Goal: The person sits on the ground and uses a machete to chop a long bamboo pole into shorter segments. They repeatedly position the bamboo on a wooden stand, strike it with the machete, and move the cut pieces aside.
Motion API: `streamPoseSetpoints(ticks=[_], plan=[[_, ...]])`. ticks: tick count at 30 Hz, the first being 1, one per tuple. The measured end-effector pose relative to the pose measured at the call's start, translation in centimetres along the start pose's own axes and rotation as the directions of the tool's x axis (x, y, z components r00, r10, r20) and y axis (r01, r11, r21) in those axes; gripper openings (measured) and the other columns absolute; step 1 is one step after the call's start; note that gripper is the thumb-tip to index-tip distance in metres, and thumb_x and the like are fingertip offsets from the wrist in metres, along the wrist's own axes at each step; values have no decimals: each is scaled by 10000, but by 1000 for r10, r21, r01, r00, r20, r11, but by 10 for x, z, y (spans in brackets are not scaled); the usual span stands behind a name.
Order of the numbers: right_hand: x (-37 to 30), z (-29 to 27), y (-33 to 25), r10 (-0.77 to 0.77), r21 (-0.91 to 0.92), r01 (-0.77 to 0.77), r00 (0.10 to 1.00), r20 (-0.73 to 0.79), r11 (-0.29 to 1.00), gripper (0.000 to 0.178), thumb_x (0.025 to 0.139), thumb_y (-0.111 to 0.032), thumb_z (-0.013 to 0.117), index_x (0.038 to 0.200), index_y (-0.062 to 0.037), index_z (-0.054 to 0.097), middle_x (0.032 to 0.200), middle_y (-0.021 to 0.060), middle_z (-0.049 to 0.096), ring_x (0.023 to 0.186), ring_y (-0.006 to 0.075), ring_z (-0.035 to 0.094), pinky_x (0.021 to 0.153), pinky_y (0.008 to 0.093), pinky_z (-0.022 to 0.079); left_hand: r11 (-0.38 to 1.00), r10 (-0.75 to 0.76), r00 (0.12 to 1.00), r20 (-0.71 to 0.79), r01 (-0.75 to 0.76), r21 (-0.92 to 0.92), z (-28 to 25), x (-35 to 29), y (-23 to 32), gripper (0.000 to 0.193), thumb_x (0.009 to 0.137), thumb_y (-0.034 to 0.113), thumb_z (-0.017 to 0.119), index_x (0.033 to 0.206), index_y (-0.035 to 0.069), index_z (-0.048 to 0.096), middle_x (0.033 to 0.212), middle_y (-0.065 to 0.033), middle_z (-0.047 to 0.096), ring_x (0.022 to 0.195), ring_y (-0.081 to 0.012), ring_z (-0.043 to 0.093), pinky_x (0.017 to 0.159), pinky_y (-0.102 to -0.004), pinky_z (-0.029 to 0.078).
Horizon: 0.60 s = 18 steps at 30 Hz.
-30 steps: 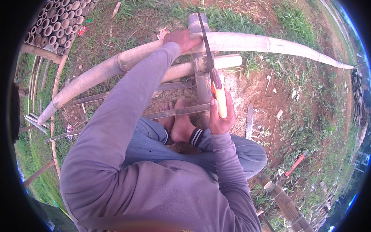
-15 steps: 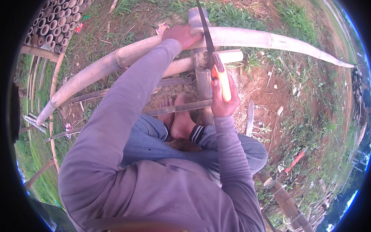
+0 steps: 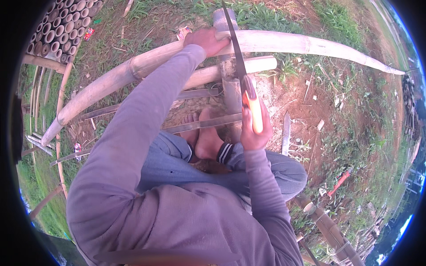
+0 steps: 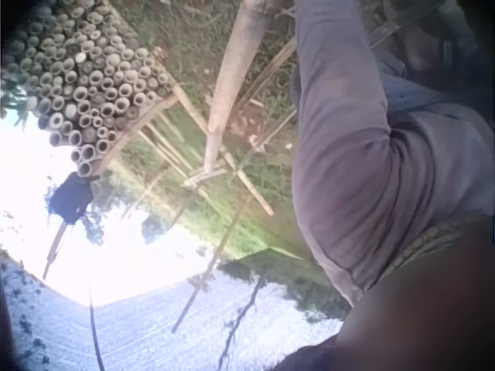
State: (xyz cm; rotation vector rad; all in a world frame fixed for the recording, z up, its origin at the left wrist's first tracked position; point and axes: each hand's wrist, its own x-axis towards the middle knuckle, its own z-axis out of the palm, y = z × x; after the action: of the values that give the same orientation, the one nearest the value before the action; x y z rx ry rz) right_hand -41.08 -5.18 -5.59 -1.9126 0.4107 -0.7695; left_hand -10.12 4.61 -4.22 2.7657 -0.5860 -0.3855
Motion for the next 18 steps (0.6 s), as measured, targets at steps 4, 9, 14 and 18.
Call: streamPoseSetpoints(ticks=[4,9,14,18], plan=[[63,46,3,-34,139,36,999,-20,990,441,991,-23,770,1410,50,652,1266,144,751,1120,163,702,964,309,574,997,61,994,86,-58,-41,-3,14,-7,926,909,822,526,1452,81,652,1447,-186,693,1344,-372,659,1143,-538,484],[61,38,5,26,159,-30,999,30,987,452,1033,-116,745,1452,9,631,1149,110,752,932,117,700,803,288,592,919,188,940,284,-271,288,-62,-28,-88,1167,779,773,768,1658,118,367,1547,-240,579,1383,-467,588,1191,-521,449],[69,38,-22,204,241,-224,973,105,944,452,1055,-156,720,1479,-37,620,1025,60,729,726,67,644,594,257,543,959,68,997,44,-77,274,-41,-85,-200,1165,658,619,940,1594,155,426,1418,-188,670,1263,-402,685,1065,-587,530],[68,39,-4,-39,107,39,999,4,994,463,1048,-133,725,1489,-40,621,1100,98,743,814,107,680,717,287,586,967,-6,998,56,-9,254,-46,-84,-178,1078,643,551,955,1528,142,496,1359,-194,694,1224,-413,696,1051,-510,546]])
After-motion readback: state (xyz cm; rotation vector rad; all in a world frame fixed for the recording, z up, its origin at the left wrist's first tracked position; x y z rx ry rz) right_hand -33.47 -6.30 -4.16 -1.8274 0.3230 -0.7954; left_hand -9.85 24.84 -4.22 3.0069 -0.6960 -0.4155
